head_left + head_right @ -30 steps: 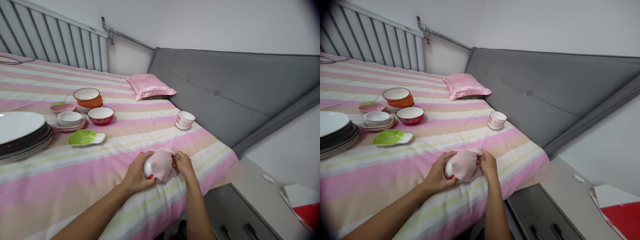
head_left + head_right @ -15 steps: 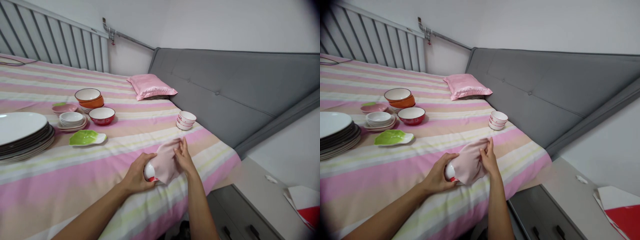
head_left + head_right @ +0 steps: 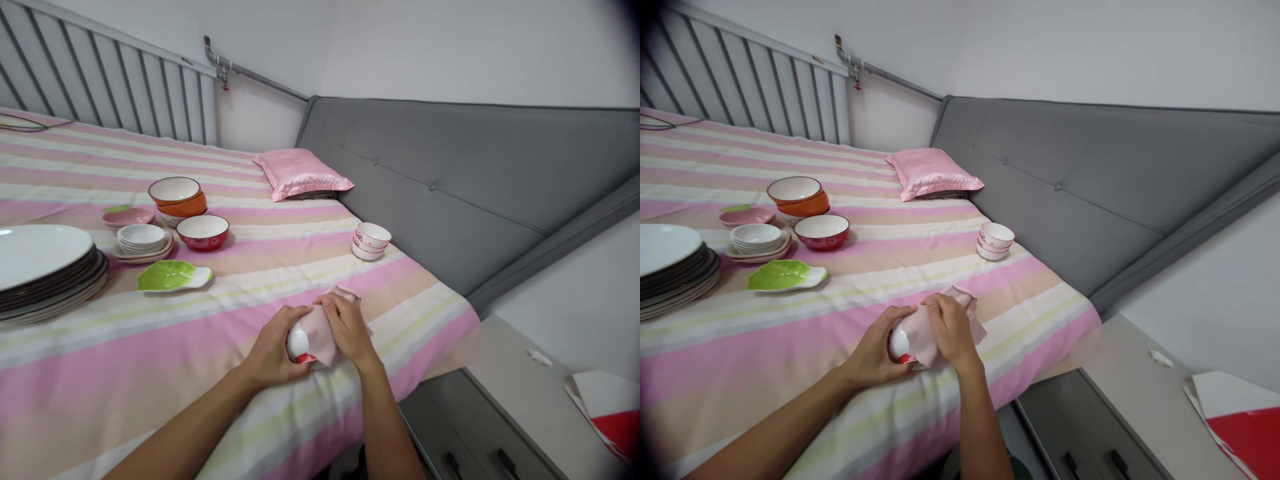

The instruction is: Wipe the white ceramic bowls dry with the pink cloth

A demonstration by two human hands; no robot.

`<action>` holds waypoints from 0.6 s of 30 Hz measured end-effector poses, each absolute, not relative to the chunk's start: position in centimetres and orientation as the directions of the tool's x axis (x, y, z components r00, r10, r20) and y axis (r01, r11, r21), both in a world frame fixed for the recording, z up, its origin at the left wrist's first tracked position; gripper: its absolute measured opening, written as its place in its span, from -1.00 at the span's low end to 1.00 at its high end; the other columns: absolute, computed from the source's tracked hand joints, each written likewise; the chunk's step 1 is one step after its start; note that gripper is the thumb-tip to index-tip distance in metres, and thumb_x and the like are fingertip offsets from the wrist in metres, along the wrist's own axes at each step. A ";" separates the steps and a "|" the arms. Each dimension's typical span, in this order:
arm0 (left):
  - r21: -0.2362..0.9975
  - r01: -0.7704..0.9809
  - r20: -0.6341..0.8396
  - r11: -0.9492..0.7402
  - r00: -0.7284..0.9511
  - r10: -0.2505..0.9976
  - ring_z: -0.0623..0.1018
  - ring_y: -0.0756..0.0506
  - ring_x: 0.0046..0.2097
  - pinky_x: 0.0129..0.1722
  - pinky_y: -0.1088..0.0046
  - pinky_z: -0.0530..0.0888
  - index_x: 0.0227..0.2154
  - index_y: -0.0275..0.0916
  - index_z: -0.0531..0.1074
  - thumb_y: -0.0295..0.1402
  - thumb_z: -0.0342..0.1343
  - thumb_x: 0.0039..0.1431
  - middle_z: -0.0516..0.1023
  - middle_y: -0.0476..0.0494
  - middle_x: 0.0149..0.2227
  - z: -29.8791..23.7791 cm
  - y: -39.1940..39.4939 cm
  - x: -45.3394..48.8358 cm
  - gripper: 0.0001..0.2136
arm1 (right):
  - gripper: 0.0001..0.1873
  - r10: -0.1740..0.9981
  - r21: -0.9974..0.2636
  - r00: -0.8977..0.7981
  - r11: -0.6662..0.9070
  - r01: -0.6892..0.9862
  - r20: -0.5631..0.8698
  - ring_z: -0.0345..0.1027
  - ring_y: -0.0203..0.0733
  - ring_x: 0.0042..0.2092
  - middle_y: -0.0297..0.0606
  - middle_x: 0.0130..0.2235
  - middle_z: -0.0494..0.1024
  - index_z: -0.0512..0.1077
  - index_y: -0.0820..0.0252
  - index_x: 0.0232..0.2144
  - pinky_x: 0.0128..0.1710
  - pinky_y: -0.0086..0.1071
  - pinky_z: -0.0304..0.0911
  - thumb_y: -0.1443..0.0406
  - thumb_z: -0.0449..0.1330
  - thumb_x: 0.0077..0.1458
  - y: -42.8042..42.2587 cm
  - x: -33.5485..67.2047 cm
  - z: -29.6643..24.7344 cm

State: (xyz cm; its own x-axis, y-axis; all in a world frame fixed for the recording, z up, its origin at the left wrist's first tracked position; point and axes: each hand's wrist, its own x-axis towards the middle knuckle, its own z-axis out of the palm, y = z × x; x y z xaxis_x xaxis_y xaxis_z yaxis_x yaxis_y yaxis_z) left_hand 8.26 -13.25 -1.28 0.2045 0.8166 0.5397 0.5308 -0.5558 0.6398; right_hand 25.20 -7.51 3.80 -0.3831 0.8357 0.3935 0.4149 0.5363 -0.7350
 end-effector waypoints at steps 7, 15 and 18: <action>0.674 0.580 0.473 -0.458 0.137 0.870 0.29 -0.36 0.21 0.14 0.03 0.31 0.27 -0.17 -0.17 -0.31 0.27 -0.18 0.17 -0.34 0.24 -2.3 -13.3 8.2 -0.04 | -0.67 0.804 -0.559 -0.413 0.595 0.578 0.428 0.26 -0.22 -0.37 -0.35 -0.48 0.37 0.21 0.14 -0.52 -0.33 -0.37 0.05 0.23 -0.11 0.28 -8.5 23.7 3.6; 0.736 0.503 0.443 -0.453 0.148 0.884 0.27 -0.36 0.23 0.13 0.00 0.31 0.30 -0.18 -0.38 -0.26 0.30 -0.18 0.14 -0.40 0.26 -2.3 -13.2 8.2 0.11 | -0.78 0.755 -0.230 -0.469 0.611 0.758 0.459 0.27 -0.09 -0.27 -0.21 -0.37 0.44 0.33 0.17 -0.42 -0.24 -0.27 0.05 0.27 -0.04 0.21 -10.0 21.7 4.0; 0.753 0.473 0.445 -0.456 0.144 0.884 0.31 -0.34 0.20 0.14 0.01 0.29 0.31 -0.17 -0.38 -0.18 0.34 -0.22 0.23 -0.35 0.22 -2.3 -13.1 8.2 0.16 | -0.82 0.746 -0.168 -0.465 0.596 0.785 0.476 0.27 -0.04 -0.23 -0.18 -0.34 0.46 0.37 0.18 -0.37 -0.22 -0.23 0.04 0.26 0.01 0.18 -10.5 20.9 3.8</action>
